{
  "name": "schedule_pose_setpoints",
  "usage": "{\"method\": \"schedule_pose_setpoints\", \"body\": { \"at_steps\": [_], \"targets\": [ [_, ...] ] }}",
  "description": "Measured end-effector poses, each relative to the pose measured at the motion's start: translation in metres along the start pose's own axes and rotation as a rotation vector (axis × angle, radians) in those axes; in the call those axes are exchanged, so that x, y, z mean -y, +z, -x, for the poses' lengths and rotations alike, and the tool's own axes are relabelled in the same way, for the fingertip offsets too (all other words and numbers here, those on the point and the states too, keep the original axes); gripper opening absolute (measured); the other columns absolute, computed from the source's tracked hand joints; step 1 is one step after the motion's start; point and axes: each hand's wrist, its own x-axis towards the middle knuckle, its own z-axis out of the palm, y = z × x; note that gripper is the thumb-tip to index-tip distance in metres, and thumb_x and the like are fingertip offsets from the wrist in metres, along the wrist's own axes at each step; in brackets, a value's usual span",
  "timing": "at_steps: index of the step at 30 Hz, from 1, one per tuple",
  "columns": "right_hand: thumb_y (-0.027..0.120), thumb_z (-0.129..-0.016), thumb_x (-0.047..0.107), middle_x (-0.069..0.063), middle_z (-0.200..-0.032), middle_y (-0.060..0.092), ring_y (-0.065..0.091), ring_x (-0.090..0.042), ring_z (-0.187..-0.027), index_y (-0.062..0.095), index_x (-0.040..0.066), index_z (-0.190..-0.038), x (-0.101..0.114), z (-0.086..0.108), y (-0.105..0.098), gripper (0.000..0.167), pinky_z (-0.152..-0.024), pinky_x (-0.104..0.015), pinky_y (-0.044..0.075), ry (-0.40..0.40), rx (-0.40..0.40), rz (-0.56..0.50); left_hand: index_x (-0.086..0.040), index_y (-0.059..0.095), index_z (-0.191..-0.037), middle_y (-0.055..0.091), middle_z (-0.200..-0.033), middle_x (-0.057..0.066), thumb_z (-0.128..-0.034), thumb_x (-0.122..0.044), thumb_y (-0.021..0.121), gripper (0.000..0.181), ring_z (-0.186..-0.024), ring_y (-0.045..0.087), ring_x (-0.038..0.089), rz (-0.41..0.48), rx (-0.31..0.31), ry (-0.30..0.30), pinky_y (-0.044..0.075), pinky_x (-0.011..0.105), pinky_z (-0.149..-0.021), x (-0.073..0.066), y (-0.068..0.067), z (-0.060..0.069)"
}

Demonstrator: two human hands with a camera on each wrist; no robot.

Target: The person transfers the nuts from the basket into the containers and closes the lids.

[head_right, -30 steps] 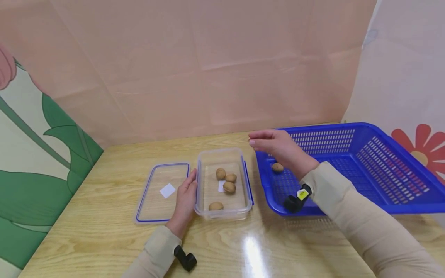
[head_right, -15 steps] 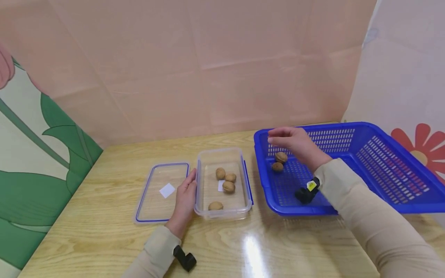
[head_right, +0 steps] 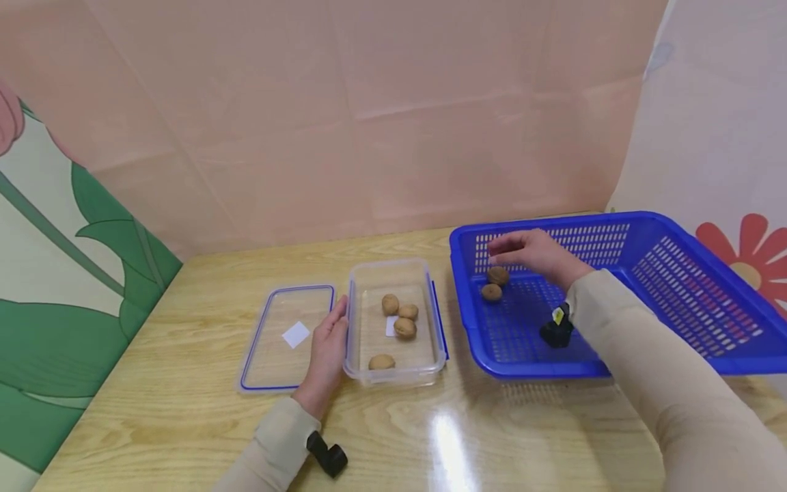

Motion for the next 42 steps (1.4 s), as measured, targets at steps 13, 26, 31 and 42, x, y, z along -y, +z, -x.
{"method": "schedule_pose_setpoints", "body": {
  "at_steps": [13,26,31,42],
  "targets": [
    [0.063,-0.086,0.009,-0.011,-0.106,0.068,0.058,0.008,-0.087,0.057,-0.013,-0.114,-0.032,-0.012,0.002,0.036,-0.076,-0.009,0.046,-0.105,0.063,0.007,-0.006,0.040,-0.139,0.037,-0.145,0.005,-0.0962,-0.010,0.038,0.043,-0.137,0.028,0.021,0.010,0.006,-0.033,0.023,0.037,-0.114,0.001,0.001,0.001],
    [0.071,-0.080,0.012,-0.022,-0.117,0.061,0.058,0.001,-0.093,0.058,-0.007,-0.119,-0.043,-0.016,0.003,0.045,-0.080,-0.009,0.044,-0.057,0.089,0.088,-0.006,0.040,-0.139,0.037,-0.146,0.005,-0.0964,-0.010,0.039,0.043,-0.137,0.028,0.022,0.018,0.003,-0.037,0.022,0.039,-0.114,0.002,0.001,0.001],
    [0.075,-0.076,0.016,-0.020,-0.112,0.064,0.059,-0.001,-0.091,0.060,-0.007,-0.115,-0.046,-0.015,0.004,0.048,-0.078,-0.013,0.046,-0.042,0.112,0.120,-0.005,0.039,-0.139,0.037,-0.146,0.006,-0.0962,-0.009,0.038,0.043,-0.137,0.028,0.023,0.016,0.014,-0.033,0.022,0.040,-0.114,0.001,0.001,0.002],
    [0.078,-0.072,0.019,-0.015,-0.105,0.068,0.057,-0.002,-0.085,0.063,-0.004,-0.114,-0.051,-0.017,0.007,0.051,-0.075,-0.016,0.047,-0.037,0.193,0.175,-0.006,0.040,-0.139,0.037,-0.146,0.007,-0.0965,-0.010,0.038,0.043,-0.137,0.028,0.023,0.015,0.016,-0.018,0.022,0.039,-0.114,0.002,0.001,0.000]
  ]
}}
